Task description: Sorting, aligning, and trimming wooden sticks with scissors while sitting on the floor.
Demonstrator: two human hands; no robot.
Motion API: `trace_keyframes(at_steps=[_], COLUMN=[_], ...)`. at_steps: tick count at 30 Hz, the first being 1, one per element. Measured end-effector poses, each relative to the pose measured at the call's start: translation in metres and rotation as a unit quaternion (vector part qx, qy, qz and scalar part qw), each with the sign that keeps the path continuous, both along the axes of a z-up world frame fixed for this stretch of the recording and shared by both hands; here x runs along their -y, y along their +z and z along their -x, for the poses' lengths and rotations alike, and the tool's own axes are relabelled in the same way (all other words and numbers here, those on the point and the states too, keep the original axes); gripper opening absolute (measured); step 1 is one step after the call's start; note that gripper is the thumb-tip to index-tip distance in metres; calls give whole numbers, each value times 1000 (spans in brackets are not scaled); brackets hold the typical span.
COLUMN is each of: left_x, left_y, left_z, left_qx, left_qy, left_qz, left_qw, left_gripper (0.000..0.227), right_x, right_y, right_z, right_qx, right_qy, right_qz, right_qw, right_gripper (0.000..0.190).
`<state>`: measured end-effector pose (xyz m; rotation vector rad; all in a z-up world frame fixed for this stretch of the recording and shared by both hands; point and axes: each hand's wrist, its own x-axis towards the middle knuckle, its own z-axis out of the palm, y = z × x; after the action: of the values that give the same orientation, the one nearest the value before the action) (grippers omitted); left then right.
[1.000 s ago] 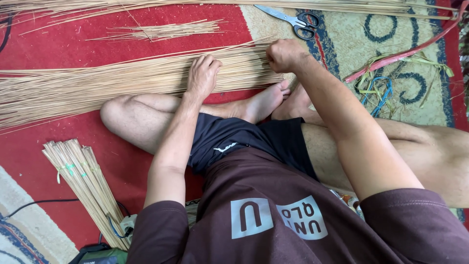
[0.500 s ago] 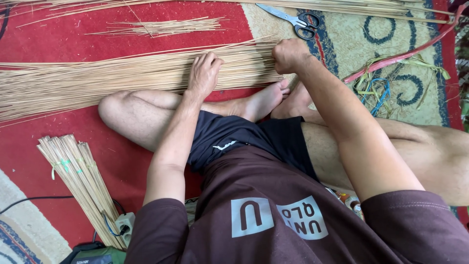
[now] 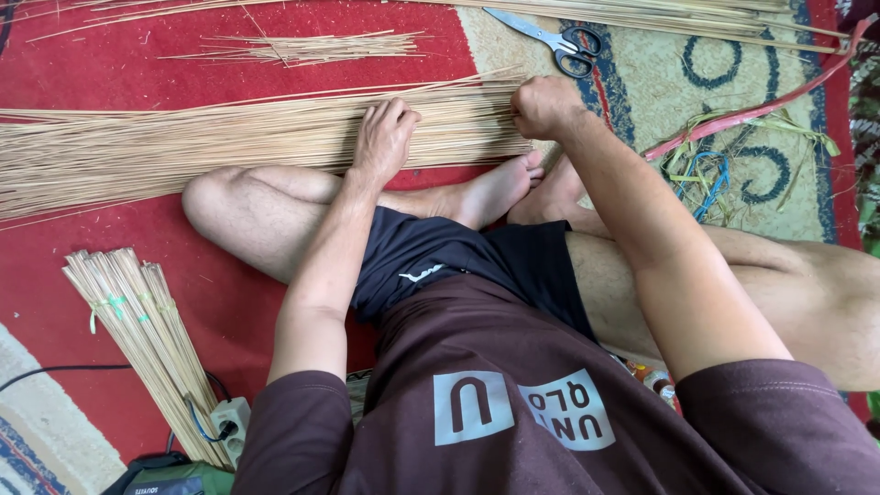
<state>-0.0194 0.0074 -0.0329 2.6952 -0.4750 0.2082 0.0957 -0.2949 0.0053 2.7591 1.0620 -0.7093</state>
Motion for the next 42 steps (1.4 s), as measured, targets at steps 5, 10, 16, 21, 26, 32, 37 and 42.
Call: trace_keyframes(at_steps=[5,10,16,21,26,32,37,42], left_x=[1,2,2,6,5,0,-1,-4], left_y=[1,4,9,20,24,45,57,34], left_z=[-1,-2,-1,0,-5,-14,-30,-47], left_qx=[-12,-12,-10,-5,-11,-60,-102,-133], left_qy=[1,0,3,-8,-8,6,29,-6], left_qz=[-1,1,-5,10,34,78,89,100], left_qw=[1000,1000,1000,1000,999,995,990,986], left_gripper=[14,14,15,17,17,19,19,12], right_x=[-3,-3,-3,6,24,28,27,34], right_y=[4,-10,-8,15,16,25,14,4], right_z=[3,2,-3,-17,-33,-28,-30,-28], right_qx=[-4,1,-13,-82,-207,-371,-394,-393], right_qy=[10,8,-8,-54,-191,-451,-540,-584], right_qz=[-29,-44,-59,-42,-156,-326,-414,-424], right_qw=[1000,999,998,994,947,743,618,571], right_gripper=[13,14,14,25,18,18,14,24])
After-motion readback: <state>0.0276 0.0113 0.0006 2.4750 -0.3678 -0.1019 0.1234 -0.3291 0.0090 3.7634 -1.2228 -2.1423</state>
